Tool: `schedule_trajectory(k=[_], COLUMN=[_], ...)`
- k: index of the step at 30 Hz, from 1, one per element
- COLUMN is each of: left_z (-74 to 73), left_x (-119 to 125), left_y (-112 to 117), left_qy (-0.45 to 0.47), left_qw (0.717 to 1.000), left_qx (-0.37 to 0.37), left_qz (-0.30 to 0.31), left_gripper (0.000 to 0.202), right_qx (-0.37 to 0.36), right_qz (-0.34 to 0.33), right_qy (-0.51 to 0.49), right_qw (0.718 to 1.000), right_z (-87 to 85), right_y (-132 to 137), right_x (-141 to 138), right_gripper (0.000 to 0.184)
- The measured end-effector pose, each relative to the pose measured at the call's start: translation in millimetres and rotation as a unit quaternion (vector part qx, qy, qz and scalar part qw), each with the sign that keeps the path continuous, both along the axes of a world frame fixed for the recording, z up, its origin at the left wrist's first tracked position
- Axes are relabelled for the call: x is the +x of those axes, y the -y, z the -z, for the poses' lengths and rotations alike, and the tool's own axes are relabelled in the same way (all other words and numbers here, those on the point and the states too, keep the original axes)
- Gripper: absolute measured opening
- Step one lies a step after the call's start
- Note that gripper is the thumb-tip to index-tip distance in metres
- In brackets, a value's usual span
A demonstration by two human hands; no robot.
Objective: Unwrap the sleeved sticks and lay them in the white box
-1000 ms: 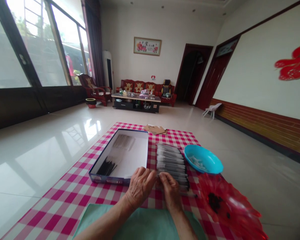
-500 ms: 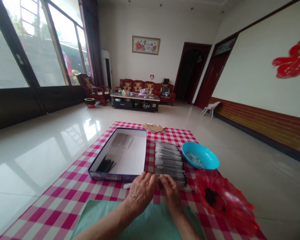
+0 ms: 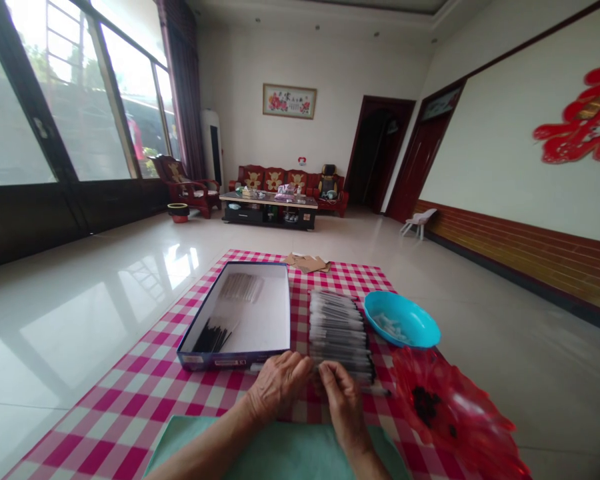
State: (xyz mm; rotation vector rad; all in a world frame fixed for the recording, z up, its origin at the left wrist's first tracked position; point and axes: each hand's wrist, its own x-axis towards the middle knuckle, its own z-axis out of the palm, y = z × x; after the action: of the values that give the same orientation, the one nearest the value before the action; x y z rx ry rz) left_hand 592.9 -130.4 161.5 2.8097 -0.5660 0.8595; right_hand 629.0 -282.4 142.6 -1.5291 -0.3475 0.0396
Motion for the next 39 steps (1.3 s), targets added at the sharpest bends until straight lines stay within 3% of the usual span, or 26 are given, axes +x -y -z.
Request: schedule_trajectory(k=[6,13,22,26,32,39], left_z=[-7.6,0.7,4.0,5.2,6.3,6.6], left_x=[-15,-23,-22,-20,-18,-20], left_y=[9,8,4,2,0,0], left_qy=[-0.027,-0.033,-0.062,-0.061,-0.064,-0.079], left_qw=[0.998,0.996,0.995,0.993,0.994,0.993], left_qx=[0.011,-0.021,-0.029,-0.049,-0.046,-0.041], left_qz=[-0.052,-0.084,-0.077,-0.084,-0.075,-0.076], left_gripper=[0.007,0.01,0.01,0.011,0.011,0.01], right_qx=[-0.005,-0.024,-0.015,0.0,-0.072,-0.03], right_qz=[-0.019,-0.067,-0.09,-0.082,-0.027,-0.083], right_qy=[0.005,0.005,0.011,-0.019,-0.002,0.002], right_qw=[1.0,0.997,0.996,0.996,0.997,0.996], right_z=[3.1,-0.6,-7.7,-8.5,0.4,-9.5], right_y=[1,0,-1,-3,-4,-5], right_x=[1,-2,-3,-5,-3,-6], right_gripper=[0.025,0.027,0.022,0.03,0.028,0.03])
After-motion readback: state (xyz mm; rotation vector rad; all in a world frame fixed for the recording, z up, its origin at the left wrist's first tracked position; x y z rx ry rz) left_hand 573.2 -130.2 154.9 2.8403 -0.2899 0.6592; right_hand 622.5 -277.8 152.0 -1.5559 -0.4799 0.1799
